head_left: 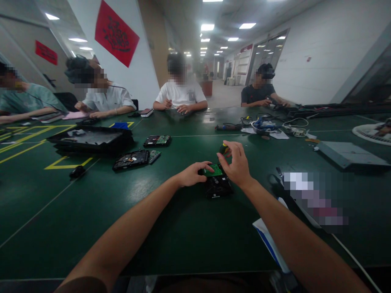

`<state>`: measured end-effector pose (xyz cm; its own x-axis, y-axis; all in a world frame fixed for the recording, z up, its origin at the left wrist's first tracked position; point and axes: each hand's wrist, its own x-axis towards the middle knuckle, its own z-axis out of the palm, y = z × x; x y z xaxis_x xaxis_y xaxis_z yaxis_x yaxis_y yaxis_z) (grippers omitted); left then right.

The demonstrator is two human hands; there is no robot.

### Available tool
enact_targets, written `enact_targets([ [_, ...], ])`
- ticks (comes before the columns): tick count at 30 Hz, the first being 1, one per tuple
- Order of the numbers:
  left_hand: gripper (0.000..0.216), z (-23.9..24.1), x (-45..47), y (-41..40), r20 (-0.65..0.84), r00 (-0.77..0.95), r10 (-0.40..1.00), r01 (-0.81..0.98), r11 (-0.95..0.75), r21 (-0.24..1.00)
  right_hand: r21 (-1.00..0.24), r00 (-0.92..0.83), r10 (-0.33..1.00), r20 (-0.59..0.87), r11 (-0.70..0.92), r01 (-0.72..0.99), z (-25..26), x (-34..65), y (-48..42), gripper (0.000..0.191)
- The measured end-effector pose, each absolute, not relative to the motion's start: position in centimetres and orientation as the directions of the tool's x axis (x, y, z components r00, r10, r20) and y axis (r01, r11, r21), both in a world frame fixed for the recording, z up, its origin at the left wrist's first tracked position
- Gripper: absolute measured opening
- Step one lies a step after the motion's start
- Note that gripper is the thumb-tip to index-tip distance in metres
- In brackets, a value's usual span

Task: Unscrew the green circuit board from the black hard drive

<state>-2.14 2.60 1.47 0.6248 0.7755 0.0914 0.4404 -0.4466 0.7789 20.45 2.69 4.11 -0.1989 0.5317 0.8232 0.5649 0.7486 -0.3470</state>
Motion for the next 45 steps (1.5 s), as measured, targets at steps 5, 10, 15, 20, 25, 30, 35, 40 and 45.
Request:
enact_targets([
  [5, 0.048, 1.31, -2.13, 2.71, 0.084, 0.625, 0.776, 0.442, -0.441, 0.781, -0.336, -0.212, 0.510, 0.834, 0.772, 0.539, 4.03, 20.47, 2.85, 0.050],
  [10, 0.048, 1.26, -2.14, 2.78, 0.100, 0.629, 0.771, 0.434, -0.456, 0.777, -0.345, -0.209, 0.529, 0.823, 0.757, 0.555, 4.04, 20.42, 2.75, 0.050],
  [15, 0.048, 1.47, -2.07, 2.58, 0.088, 0.620, 0.779, 0.443, -0.440, 0.781, -0.343, -0.199, 0.507, 0.839, 0.775, 0.531, 4.10, 20.44, 2.71, 0.050],
  [20, 0.047, 1.52, -2.04, 2.54, 0.079, 0.614, 0.786, 0.452, -0.432, 0.780, -0.326, -0.209, 0.504, 0.838, 0.770, 0.549, 4.02, 20.44, 2.75, 0.050],
  [25, 0.047, 1.33, -2.09, 2.63, 0.081, 0.611, 0.787, 0.449, -0.429, 0.783, -0.339, -0.201, 0.509, 0.837, 0.771, 0.539, 3.97, 20.36, 2.68, 0.051],
  [30, 0.047, 1.44, -2.10, 2.53, 0.086, 0.615, 0.784, 0.436, -0.429, 0.791, -0.337, -0.192, 0.512, 0.837, 0.759, 0.557, 3.94, 20.41, 2.70, 0.049],
  [35, 0.048, 1.33, -2.13, 2.71, 0.092, 0.622, 0.778, 0.437, -0.442, 0.783, -0.337, -0.191, 0.509, 0.839, 0.763, 0.551, 3.80, 20.39, 2.87, 0.052],
  [40, 0.048, 0.99, -2.20, 2.89, 0.099, 0.622, 0.777, 0.429, -0.445, 0.786, -0.342, -0.196, 0.517, 0.833, 0.761, 0.551, 3.84, 20.35, 2.80, 0.052],
  [45, 0.048, 1.00, -2.21, 2.85, 0.098, 0.620, 0.779, 0.421, -0.435, 0.796, -0.346, -0.194, 0.514, 0.835, 0.766, 0.543, 3.85, 20.31, 2.76, 0.052],
])
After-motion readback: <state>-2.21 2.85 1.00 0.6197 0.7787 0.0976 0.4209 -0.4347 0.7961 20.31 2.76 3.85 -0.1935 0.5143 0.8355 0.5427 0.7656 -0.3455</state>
